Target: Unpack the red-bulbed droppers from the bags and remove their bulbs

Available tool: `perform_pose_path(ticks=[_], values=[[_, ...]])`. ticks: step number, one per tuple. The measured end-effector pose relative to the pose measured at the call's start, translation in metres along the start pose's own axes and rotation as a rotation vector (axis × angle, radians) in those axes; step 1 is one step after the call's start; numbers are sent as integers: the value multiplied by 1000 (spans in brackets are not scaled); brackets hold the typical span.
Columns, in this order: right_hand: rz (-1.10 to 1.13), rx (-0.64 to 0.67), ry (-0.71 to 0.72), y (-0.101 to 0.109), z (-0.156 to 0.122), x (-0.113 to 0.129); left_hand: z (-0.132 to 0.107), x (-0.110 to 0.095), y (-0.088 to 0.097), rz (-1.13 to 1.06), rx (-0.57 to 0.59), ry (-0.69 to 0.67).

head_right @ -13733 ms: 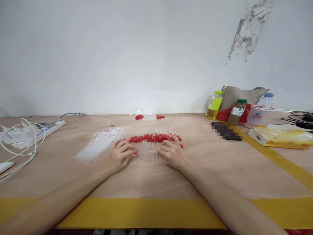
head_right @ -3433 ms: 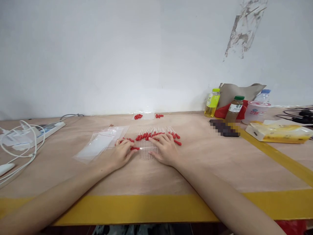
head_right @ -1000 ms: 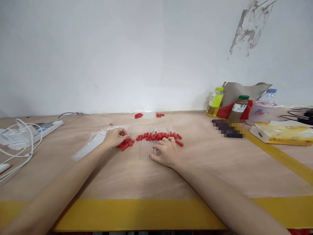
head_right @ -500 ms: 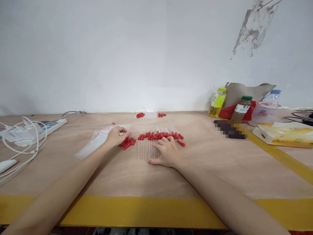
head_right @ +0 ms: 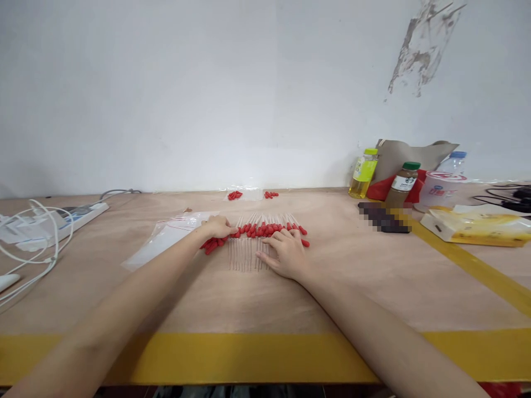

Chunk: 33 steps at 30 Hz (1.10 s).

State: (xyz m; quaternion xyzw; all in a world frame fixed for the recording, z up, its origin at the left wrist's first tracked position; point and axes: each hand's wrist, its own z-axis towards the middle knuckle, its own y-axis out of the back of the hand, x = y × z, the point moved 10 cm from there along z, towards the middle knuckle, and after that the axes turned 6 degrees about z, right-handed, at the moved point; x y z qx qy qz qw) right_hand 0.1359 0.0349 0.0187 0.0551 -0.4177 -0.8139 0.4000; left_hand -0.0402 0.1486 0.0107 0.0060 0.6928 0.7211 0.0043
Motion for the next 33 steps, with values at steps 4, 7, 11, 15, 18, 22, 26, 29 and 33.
perform_pose_path(ticks=[4, 7, 11, 15, 18, 22, 26, 29, 33], values=[[7, -43, -48, 0, -1, -10, -1, 0, 12, 23, -21, 32], [14, -104, -78, 4, -1, -16, -16, -2, 32, 72, -167, 16], [-1, -247, -106, 18, -3, -21, -57, -14, 41, 89, -353, -191], [-79, -214, 2, 19, 0, -3, -120, -36, 35, 72, -643, -605], [-136, -79, 178, 6, -1, 21, -148, -40, 28, 72, -773, -735], [-151, -53, 323, -3, -6, 42, -162, -45, 27, 63, -855, -825], [-86, -36, 341, -8, -6, 47, -159, -50, 23, 72, -837, -847], [-74, -16, 330, -11, -4, 49, -153, -52, 18, 60, -789, -831], [-80, -46, 341, -8, -4, 53, -144, -51, 15, 8, -707, -788]])
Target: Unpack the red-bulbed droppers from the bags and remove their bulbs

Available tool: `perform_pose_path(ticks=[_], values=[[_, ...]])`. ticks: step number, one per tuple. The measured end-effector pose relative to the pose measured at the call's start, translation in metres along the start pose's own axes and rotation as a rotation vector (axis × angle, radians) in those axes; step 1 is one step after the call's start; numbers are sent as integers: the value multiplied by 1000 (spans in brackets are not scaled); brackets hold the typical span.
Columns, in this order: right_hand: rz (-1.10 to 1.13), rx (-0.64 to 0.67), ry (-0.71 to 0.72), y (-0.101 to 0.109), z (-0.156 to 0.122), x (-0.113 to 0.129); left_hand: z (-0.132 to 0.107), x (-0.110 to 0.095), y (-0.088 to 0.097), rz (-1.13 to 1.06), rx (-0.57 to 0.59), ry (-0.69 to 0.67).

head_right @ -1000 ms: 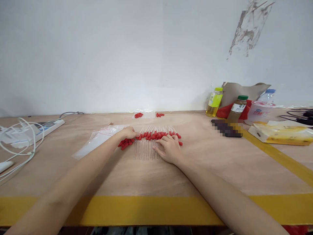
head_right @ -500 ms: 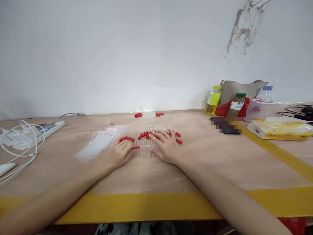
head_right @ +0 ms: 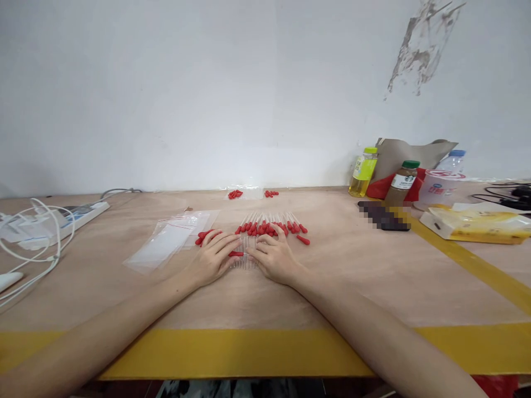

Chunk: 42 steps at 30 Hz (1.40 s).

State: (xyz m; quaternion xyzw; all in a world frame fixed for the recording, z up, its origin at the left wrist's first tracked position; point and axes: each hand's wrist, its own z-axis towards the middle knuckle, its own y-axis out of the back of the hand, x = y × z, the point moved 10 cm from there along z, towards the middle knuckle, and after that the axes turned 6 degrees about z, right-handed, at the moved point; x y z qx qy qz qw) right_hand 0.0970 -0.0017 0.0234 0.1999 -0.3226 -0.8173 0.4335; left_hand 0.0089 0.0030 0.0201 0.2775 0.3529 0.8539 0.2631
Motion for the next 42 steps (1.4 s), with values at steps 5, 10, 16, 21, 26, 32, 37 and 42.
perform_pose_path(ticks=[5, 10, 16, 21, 26, 32, 37, 42], values=[[10, -6, 54, 1, 0, 7, 0, -8, -7, -54, 102, -65], [35, 17, 96, 1, -4, 11, -1, -12, -3, -82, 90, -86], [23, -20, -121, 17, -16, -35, -24, 32, 11, -73, 30, 58], [-7, -35, -271, 18, -19, -57, -34, 76, 33, -164, -159, 333], [-62, 26, -357, 15, -22, -65, -47, 118, 28, -147, -160, 660], [-120, 67, -407, 12, -26, -72, -77, 159, 11, -342, -147, 928], [-103, 91, -372, 5, -22, -56, -78, 168, 0, -315, -112, 988], [-59, 153, -304, 4, -17, -40, -81, 181, -20, -230, 4, 1030]])
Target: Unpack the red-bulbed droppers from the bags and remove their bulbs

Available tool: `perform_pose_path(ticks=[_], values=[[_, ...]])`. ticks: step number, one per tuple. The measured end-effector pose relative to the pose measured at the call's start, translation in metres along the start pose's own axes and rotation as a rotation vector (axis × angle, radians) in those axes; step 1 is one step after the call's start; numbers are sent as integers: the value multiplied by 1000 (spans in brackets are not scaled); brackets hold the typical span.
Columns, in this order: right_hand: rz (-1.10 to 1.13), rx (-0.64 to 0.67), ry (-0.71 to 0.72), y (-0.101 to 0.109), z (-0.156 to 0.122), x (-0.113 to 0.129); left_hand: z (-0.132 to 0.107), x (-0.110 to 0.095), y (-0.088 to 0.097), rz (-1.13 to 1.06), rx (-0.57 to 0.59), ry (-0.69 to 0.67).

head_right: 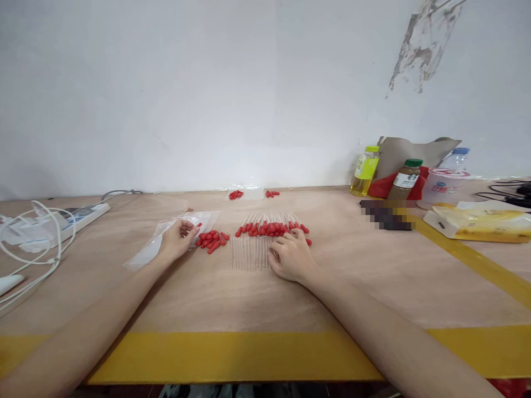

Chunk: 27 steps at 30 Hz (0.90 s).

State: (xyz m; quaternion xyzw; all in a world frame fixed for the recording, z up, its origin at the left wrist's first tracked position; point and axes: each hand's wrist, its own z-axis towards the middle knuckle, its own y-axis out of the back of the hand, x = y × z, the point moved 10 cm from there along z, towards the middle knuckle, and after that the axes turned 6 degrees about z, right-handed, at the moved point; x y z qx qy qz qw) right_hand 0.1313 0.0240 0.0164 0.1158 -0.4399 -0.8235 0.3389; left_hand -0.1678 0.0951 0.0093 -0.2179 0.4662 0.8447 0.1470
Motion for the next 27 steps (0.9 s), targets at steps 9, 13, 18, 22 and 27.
perform_pose_path(ticks=[9, 13, 18, 22, 27], values=[[-18, 100, 26, -8, -2, 2, 0, -1, -6, 92, 96, -12], [-22, 114, 26, -9, -3, 2, -3, -14, 13, 104, -7, -59], [-15, 74, -38, -6, 1, -7, -20, -62, 30, 126, -135, -278], [5, 56, -150, -4, 4, -24, -26, -108, -4, 271, 79, -438], [33, 42, -233, -3, 3, -40, -7, -130, -53, 460, 311, -365]])
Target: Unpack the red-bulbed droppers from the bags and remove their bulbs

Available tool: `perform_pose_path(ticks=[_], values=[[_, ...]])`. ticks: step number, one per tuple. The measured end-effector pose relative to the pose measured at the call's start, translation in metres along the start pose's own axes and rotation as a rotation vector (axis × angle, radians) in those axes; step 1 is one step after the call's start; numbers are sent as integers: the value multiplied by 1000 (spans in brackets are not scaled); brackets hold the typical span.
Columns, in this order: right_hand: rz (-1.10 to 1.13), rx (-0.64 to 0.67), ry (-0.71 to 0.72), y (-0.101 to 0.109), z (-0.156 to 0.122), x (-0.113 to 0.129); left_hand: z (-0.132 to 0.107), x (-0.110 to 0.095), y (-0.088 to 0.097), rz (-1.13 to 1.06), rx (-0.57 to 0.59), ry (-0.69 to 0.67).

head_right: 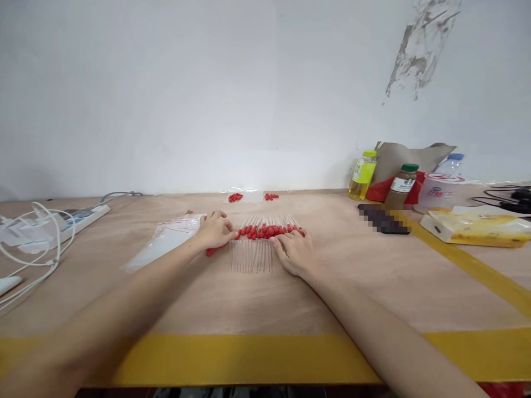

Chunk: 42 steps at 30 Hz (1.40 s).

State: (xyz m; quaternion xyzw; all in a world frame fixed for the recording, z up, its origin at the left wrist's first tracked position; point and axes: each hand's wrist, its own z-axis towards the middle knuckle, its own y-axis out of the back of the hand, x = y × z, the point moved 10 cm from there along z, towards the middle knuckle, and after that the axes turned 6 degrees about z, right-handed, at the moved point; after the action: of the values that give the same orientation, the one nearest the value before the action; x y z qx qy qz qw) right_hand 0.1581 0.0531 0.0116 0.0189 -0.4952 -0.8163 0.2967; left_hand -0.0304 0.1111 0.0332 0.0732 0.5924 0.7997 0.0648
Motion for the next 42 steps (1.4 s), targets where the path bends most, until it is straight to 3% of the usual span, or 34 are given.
perform_pose_path(ticks=[3, 7, 9, 11, 13, 15, 17, 23, 26, 35, 42], values=[[16, -28, -10, 3, 0, -2, 17, -1, -20, 1, 157, 62], [39, -60, 8, 7, 0, 1, 21, 4, -19, -11, 157, 111], [49, -75, 14, 7, 0, 1, 13, 8, -2, 16, 31, 139], [65, -123, 21, 9, -1, 1, -3, 6, 28, 66, -220, 108], [83, -193, 48, 13, -2, 2, -29, -6, 55, 96, -491, -18], [87, -255, 108, 16, -4, 7, -58, -20, 65, 73, -645, -181], [71, -272, 192, 17, -7, 17, -82, -32, 64, 25, -703, -318], [35, -170, 501, 9, -17, 57, -114, -47, 52, -91, -727, -479], [53, -202, 548, 8, -20, 65, -116, -48, 52, -130, -750, -517], [0, -293, 640, 9, -28, 80, -94, -63, 19, -158, -414, -579], [-52, -294, 694, 6, -34, 83, -93, -64, 15, -180, -360, -606]])
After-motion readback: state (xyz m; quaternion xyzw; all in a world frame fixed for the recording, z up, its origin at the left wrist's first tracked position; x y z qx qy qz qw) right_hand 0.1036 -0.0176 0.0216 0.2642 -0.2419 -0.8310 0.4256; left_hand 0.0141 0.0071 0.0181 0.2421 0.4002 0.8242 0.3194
